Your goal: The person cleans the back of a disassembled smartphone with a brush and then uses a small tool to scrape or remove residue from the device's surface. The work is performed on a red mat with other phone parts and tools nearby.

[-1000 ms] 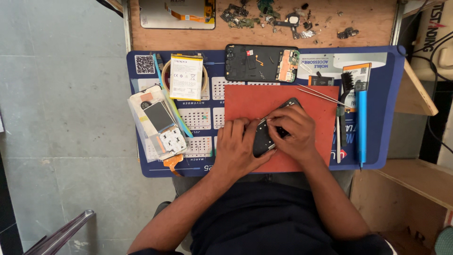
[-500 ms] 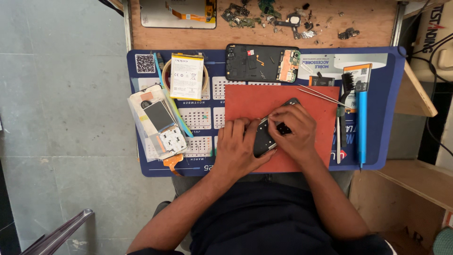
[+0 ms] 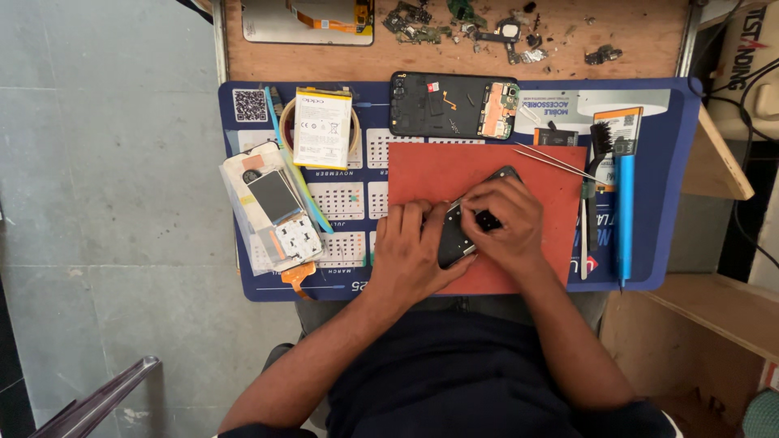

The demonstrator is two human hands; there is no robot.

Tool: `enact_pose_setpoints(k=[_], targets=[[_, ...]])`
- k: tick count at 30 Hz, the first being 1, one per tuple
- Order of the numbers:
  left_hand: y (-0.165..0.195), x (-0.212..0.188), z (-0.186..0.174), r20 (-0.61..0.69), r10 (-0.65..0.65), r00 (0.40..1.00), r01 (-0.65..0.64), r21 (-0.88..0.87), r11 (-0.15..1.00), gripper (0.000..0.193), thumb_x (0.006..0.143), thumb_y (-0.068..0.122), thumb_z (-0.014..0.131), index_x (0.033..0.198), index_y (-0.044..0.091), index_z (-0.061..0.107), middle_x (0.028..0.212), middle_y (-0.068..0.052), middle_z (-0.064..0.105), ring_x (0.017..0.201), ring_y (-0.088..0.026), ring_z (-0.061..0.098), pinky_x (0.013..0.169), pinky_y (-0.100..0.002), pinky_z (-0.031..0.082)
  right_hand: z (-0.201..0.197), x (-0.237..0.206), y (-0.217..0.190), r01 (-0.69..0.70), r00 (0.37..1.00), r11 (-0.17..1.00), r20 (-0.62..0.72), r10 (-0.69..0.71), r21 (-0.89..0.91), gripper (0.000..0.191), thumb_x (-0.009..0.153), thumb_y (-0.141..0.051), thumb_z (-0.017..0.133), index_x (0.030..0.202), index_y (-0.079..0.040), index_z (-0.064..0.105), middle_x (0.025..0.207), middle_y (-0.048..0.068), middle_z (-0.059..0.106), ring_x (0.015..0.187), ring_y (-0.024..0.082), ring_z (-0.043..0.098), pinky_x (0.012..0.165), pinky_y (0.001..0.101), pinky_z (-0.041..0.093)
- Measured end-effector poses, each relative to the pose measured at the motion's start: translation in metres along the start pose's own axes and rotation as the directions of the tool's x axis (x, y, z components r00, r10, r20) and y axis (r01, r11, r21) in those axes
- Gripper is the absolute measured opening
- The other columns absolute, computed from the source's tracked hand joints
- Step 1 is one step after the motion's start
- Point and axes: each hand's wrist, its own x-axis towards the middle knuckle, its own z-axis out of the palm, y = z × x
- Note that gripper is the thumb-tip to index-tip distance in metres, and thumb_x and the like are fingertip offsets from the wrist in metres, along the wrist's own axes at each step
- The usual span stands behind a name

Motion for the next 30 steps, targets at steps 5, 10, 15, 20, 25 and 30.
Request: enact_pose_setpoints(k=[5,10,15,20,25,30], targets=[[-0.0004,0.0002,-0.0002,0.001,0.009,1.000,-0.009,0.012,1.000,0.076,0.072,0.047,0.087,0.127,0.001,0.063,0.116,-0.013,0.054,0.102,-0.031,0.053,0.084,-0.044,0.044,0.0018,-0.0010,-0.0018,-0.023,0.997,0.997,-0.071,0.019,-0.067,0.020,0.077,0.005,0.083,0.088,-0.003,0.068,0.094,0.009,0.071,0.083,0.025,0.067,0.072,0.0347,0.054],[-0.0005,-0.0005,-0.0001,0.008,0.004,1.000,-0.004,0.005,1.000,0.076,0.073,0.047,0.087,0.128,0.001,0.063,0.116,-0.013,0.054,0.103,-0.031,0.053,0.085,-0.044,0.044,-0.0010,-0.0025,-0.0020,-0.064,0.990,0.997,-0.129,0.057,-0.049,0.018,0.079,0.007,0.081,0.089,-0.002,0.068,0.096,0.010,0.072,0.083,0.023,0.067,0.070,0.0328,0.053],[-0.0009,-0.0003,0.0001,0.022,-0.003,1.000,0.003,0.001,1.000,0.078,0.071,0.047,0.087,0.128,0.001,0.063,0.116,-0.013,0.054,0.102,-0.031,0.053,0.084,-0.044,0.044,-0.0028,-0.0040,-0.0012,-0.125,0.982,0.992,-0.138,0.126,0.017,0.016,0.080,0.006,0.080,0.089,-0.001,0.069,0.097,0.011,0.073,0.083,0.019,0.066,0.067,0.0294,0.053],[-0.0010,-0.0006,0.0002,0.010,0.002,1.000,-0.002,-0.002,1.000,0.077,0.071,0.047,0.088,0.129,0.002,0.063,0.116,-0.013,0.054,0.103,-0.031,0.053,0.085,-0.044,0.044,-0.0021,-0.0037,0.0004,-0.124,0.986,0.992,-0.110,0.123,-0.002,0.017,0.079,0.006,0.080,0.090,-0.001,0.069,0.098,0.011,0.072,0.085,0.021,0.068,0.070,0.0307,0.054],[-0.0011,-0.0004,-0.0001,0.013,0.004,1.000,-0.004,0.002,1.000,0.077,0.072,0.048,0.088,0.128,0.002,0.063,0.116,-0.013,0.054,0.102,-0.031,0.053,0.083,-0.044,0.044,-0.0012,-0.0028,-0.0016,-0.047,0.995,0.997,-0.094,0.042,-0.053,0.018,0.077,0.006,0.081,0.088,-0.002,0.069,0.097,0.010,0.072,0.085,0.024,0.068,0.074,0.0339,0.055],[0.0004,0.0003,0.0001,0.016,-0.006,1.000,0.006,0.008,1.000,0.077,0.070,0.047,0.088,0.129,0.002,0.063,0.115,-0.013,0.054,0.103,-0.031,0.053,0.084,-0.044,0.044,-0.0047,-0.0013,-0.0023,-0.071,0.990,0.981,-0.130,0.048,-0.180,0.020,0.079,0.006,0.083,0.085,-0.003,0.066,0.098,0.009,0.072,0.087,0.026,0.068,0.075,0.0348,0.055]])
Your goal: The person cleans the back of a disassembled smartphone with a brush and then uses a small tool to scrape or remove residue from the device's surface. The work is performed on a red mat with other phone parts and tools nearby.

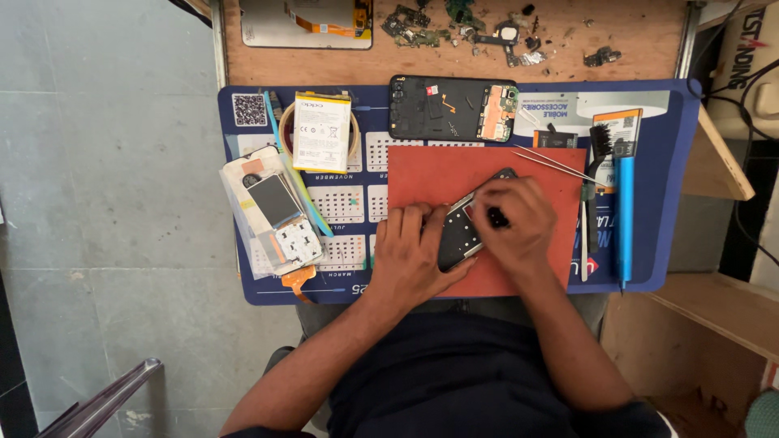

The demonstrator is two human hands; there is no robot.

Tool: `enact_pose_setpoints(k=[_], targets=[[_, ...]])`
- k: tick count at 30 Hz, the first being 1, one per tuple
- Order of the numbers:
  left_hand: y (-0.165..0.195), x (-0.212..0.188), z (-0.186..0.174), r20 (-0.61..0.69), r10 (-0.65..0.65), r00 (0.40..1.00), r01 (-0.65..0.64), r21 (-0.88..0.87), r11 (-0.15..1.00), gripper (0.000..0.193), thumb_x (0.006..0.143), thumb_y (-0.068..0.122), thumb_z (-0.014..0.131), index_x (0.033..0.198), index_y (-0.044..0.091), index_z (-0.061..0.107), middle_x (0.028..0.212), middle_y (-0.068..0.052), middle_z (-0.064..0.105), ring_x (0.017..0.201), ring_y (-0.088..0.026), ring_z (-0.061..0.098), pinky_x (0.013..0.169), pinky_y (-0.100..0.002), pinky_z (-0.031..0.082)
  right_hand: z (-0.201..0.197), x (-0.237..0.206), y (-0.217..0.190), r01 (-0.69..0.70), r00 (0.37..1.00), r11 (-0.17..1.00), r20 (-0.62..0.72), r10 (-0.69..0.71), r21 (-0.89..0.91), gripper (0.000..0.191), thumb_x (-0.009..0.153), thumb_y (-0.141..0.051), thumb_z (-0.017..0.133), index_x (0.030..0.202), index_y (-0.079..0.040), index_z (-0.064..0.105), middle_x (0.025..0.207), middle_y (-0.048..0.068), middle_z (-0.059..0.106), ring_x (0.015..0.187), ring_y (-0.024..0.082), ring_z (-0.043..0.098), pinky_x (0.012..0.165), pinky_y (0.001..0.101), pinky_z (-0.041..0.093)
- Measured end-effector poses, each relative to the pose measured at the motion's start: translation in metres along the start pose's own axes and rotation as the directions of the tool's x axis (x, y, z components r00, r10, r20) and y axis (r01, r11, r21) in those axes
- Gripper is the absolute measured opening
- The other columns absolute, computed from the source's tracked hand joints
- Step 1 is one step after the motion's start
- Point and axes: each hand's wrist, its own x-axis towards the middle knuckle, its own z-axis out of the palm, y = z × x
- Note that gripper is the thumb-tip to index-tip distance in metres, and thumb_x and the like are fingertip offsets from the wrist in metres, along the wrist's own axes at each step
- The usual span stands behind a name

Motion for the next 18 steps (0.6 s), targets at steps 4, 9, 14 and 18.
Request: enact_pose_setpoints(k=[4,9,14,18], targets=[[-0.001,0.000,0.000,-0.009,0.004,1.000,-0.004,-0.001,1.000,0.077,0.070,0.046,0.088,0.129,0.003,0.063,0.116,-0.013,0.054,0.104,-0.031,0.053,0.086,-0.044,0.044,-0.004,0.004,0.007,-0.009,0.999,0.999,-0.043,0.007,-0.035,0.018,0.081,0.006,0.081,0.089,-0.003,0.068,0.100,0.009,0.072,0.088,0.026,0.068,0.076,0.0360,0.054],[-0.002,0.001,0.000,-0.038,0.032,0.999,-0.032,-0.003,0.999,0.074,0.071,0.044,0.088,0.128,0.001,0.065,0.117,-0.012,0.055,0.104,-0.030,0.053,0.087,-0.044,0.045,-0.001,-0.001,0.000,0.100,0.994,0.994,0.058,-0.098,-0.042,0.019,0.077,0.004,0.084,0.083,-0.006,0.069,0.096,0.007,0.072,0.086,0.027,0.068,0.072,0.0345,0.054],[-0.001,0.000,-0.001,-0.037,0.023,0.999,-0.024,-0.030,0.999,0.075,0.070,0.044,0.088,0.126,0.000,0.067,0.113,-0.012,0.055,0.102,-0.030,0.054,0.086,-0.044,0.045,-0.010,0.010,0.008,0.002,0.999,0.999,0.035,0.000,-0.048,0.018,0.081,0.002,0.084,0.089,-0.006,0.070,0.099,0.006,0.072,0.088,0.025,0.068,0.076,0.0354,0.054],[0.000,0.000,-0.002,-0.033,0.019,0.999,-0.020,-0.020,1.000,0.074,0.070,0.045,0.088,0.125,0.000,0.067,0.112,-0.012,0.054,0.101,-0.030,0.054,0.084,-0.043,0.045,-0.011,0.009,0.008,0.033,0.998,0.996,0.048,-0.030,-0.077,0.018,0.079,0.001,0.083,0.087,-0.006,0.067,0.099,0.007,0.073,0.088,0.026,0.067,0.077,0.0379,0.050]])
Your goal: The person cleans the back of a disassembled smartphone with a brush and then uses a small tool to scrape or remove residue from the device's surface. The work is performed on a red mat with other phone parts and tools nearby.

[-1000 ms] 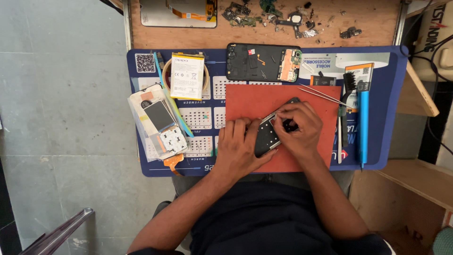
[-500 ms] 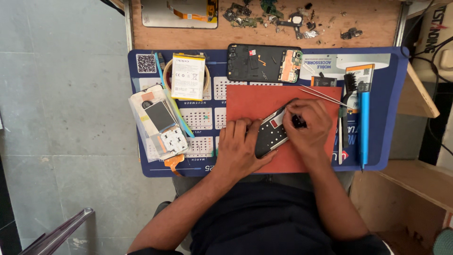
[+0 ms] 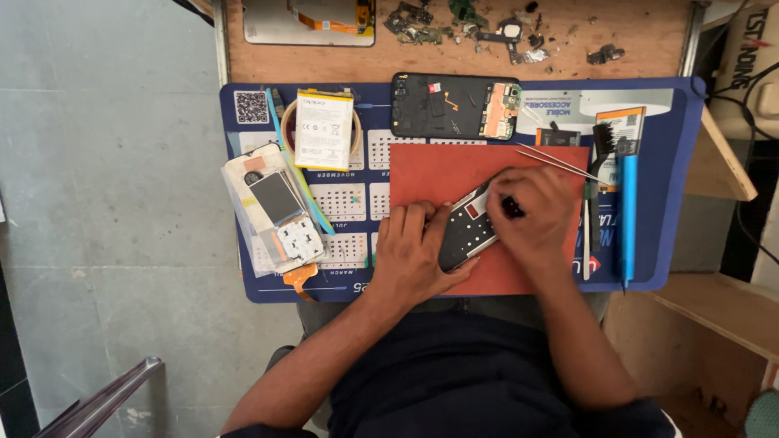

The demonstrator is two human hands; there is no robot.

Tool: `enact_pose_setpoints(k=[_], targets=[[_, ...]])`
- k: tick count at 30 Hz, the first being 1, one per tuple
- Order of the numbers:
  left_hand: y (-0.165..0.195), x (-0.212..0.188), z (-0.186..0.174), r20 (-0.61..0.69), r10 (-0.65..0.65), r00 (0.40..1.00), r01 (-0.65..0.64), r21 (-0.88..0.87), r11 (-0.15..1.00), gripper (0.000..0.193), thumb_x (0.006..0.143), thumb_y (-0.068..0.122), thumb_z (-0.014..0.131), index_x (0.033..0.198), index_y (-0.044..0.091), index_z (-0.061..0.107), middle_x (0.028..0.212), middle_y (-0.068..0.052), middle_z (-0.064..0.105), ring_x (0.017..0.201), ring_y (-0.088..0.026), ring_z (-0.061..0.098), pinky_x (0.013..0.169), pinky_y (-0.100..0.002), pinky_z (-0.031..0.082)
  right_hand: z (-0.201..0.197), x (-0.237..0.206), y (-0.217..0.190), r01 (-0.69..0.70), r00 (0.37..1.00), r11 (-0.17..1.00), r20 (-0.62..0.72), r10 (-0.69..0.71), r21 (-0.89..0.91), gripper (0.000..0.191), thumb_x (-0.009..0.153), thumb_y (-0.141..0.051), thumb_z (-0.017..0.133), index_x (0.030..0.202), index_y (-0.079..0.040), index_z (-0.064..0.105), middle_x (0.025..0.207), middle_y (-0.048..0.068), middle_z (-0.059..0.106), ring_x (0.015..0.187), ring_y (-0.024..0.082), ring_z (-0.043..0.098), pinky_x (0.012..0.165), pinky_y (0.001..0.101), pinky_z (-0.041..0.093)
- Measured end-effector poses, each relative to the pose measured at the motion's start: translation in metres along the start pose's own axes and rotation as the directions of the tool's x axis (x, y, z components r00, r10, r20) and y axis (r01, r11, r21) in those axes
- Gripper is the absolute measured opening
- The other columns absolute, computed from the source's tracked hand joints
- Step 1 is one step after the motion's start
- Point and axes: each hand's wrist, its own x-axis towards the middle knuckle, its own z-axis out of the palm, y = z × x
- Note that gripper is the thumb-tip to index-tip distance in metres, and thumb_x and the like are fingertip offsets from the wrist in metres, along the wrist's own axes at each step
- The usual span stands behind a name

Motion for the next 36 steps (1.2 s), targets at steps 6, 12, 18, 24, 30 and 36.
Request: enact_pose_setpoints(k=[6,12,18,24,30,36], targets=[[-0.001,0.003,0.000,-0.022,0.012,1.000,-0.012,0.000,1.000,0.074,0.070,0.044,0.087,0.126,0.000,0.067,0.113,-0.012,0.055,0.101,-0.030,0.054,0.086,-0.043,0.045,0.001,0.000,0.001,0.010,1.000,0.999,0.027,-0.009,-0.043,0.020,0.080,-0.001,0.083,0.082,-0.011,0.065,0.099,0.001,0.073,0.089,0.023,0.065,0.081,0.0395,0.044],[0.001,0.002,0.000,-0.013,0.009,1.000,-0.009,0.002,1.000,0.074,0.070,0.043,0.088,0.126,0.000,0.067,0.113,-0.012,0.055,0.102,-0.030,0.054,0.085,-0.043,0.045,-0.001,-0.001,0.000,0.045,0.999,0.986,-0.006,-0.046,-0.162,0.021,0.082,-0.001,0.084,0.082,-0.011,0.066,0.095,0.002,0.070,0.089,0.024,0.063,0.080,0.0404,0.041],[0.000,0.002,0.001,-0.021,0.005,1.000,-0.005,0.005,1.000,0.074,0.070,0.042,0.088,0.126,0.000,0.066,0.114,-0.012,0.055,0.102,-0.030,0.054,0.086,-0.044,0.045,-0.001,0.003,0.006,-0.038,0.999,0.999,0.009,0.037,0.018,0.020,0.085,-0.002,0.084,0.086,-0.010,0.065,0.096,0.003,0.070,0.092,0.021,0.064,0.084,0.0363,0.046],[0.001,0.001,0.002,-0.015,0.002,1.000,-0.002,0.012,1.000,0.073,0.072,0.042,0.087,0.127,0.000,0.065,0.115,-0.012,0.055,0.103,-0.030,0.054,0.087,-0.043,0.045,-0.002,0.005,0.011,0.022,1.000,0.996,-0.012,-0.023,-0.082,0.020,0.081,-0.001,0.085,0.081,-0.009,0.067,0.090,0.003,0.071,0.088,0.026,0.065,0.084,0.0398,0.043],[0.000,0.001,0.001,-0.003,-0.002,1.000,0.002,0.019,1.000,0.074,0.071,0.043,0.087,0.127,0.000,0.065,0.115,-0.013,0.055,0.103,-0.031,0.054,0.086,-0.044,0.045,-0.003,0.000,0.017,-0.072,0.995,0.997,-0.066,0.072,0.012,0.014,0.082,0.002,0.083,0.086,-0.005,0.071,0.093,0.007,0.071,0.088,0.025,0.066,0.084,0.0385,0.046],[0.002,0.002,0.002,0.010,-0.018,1.000,0.017,0.031,0.999,0.071,0.072,0.044,0.087,0.125,0.001,0.065,0.114,-0.013,0.056,0.102,-0.031,0.055,0.084,-0.044,0.044,-0.006,-0.004,0.026,-0.172,0.980,0.969,-0.064,0.186,0.180,0.016,0.083,0.007,0.082,0.094,-0.003,0.075,0.100,0.009,0.073,0.094,0.022,0.069,0.084,0.0333,0.054]])
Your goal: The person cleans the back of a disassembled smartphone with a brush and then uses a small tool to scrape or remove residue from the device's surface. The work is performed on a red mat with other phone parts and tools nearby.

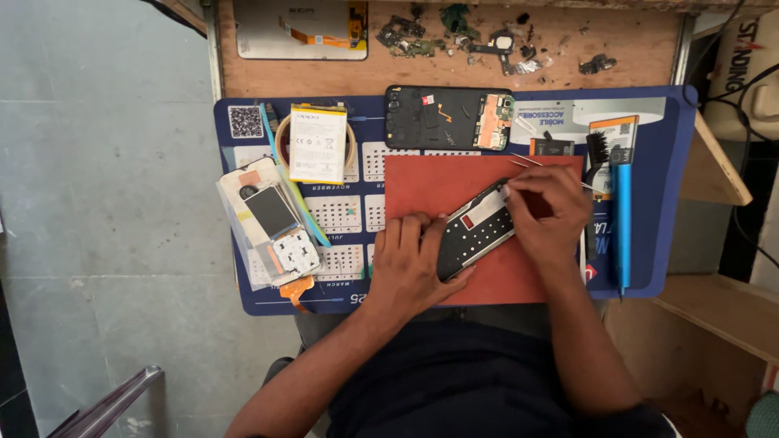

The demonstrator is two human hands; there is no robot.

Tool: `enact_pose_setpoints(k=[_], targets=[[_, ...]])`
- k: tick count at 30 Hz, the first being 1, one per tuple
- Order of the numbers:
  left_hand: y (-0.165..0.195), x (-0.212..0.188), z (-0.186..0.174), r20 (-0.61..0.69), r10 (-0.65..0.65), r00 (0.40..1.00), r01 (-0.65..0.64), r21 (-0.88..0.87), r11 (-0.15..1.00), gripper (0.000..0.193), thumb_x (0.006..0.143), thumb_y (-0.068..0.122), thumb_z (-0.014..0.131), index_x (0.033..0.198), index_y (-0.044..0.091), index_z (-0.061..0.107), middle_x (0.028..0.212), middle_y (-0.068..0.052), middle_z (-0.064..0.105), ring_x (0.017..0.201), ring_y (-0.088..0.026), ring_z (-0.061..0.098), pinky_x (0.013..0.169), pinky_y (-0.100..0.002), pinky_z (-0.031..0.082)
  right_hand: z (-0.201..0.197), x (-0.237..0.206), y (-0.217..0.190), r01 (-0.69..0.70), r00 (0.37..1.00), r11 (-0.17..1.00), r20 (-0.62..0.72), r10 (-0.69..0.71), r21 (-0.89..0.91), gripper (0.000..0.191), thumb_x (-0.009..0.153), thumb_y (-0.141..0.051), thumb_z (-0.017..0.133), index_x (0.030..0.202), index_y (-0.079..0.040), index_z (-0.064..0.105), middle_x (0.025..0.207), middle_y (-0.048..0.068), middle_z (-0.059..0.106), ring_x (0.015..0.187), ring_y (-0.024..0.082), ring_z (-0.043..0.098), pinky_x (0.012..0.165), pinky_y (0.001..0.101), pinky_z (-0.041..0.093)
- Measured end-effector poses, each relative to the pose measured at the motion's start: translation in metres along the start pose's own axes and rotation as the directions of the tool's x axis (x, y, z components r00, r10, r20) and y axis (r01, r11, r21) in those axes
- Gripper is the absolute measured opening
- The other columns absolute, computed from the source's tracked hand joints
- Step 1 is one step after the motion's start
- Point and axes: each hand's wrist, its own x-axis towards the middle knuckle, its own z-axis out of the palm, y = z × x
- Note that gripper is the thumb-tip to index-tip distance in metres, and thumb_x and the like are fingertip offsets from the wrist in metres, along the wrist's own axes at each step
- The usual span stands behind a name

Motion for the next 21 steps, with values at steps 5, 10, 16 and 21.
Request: enact_pose_setpoints(k=[5,10,16,21], targets=[[0.000,0.000,-0.001,0.003,0.002,1.000,-0.002,0.010,1.000,0.071,0.072,0.044,0.086,0.124,0.001,0.064,0.115,-0.014,0.056,0.102,-0.031,0.054,0.084,-0.044,0.044,0.003,0.001,-0.008,0.033,0.999,0.996,0.017,-0.032,-0.079,0.016,0.085,0.005,0.081,0.097,-0.003,0.074,0.101,0.010,0.072,0.096,0.024,0.068,0.083,0.0352,0.053],[0.001,0.000,-0.001,0.001,0.010,1.000,-0.010,0.019,1.000,0.071,0.072,0.044,0.086,0.124,0.000,0.064,0.115,-0.014,0.056,0.102,-0.031,0.054,0.084,-0.044,0.044,0.002,0.005,-0.020,0.024,0.999,0.988,0.035,-0.019,-0.153,0.018,0.087,0.005,0.078,0.103,-0.003,0.076,0.102,0.009,0.072,0.092,0.026,0.066,0.081,0.0357,0.053],[0.000,0.001,-0.001,0.022,0.004,1.000,-0.004,0.012,1.000,0.071,0.071,0.043,0.086,0.124,0.000,0.064,0.113,-0.013,0.056,0.100,-0.031,0.054,0.083,-0.043,0.044,0.002,0.003,-0.027,0.047,0.998,0.966,0.042,-0.037,-0.253,0.013,0.087,0.002,0.078,0.098,-0.004,0.073,0.096,0.009,0.069,0.087,0.028,0.063,0.077,0.0373,0.051],[0.001,0.001,-0.001,0.018,0.003,1.000,-0.003,0.023,1.000,0.071,0.071,0.043,0.086,0.123,0.001,0.064,0.113,-0.013,0.056,0.099,-0.031,0.054,0.082,-0.043,0.043,0.004,0.001,-0.022,0.124,0.991,0.957,0.087,-0.105,-0.261,0.009,0.088,-0.002,0.079,0.094,-0.004,0.072,0.092,0.009,0.068,0.084,0.027,0.066,0.069,0.0371,0.051]])
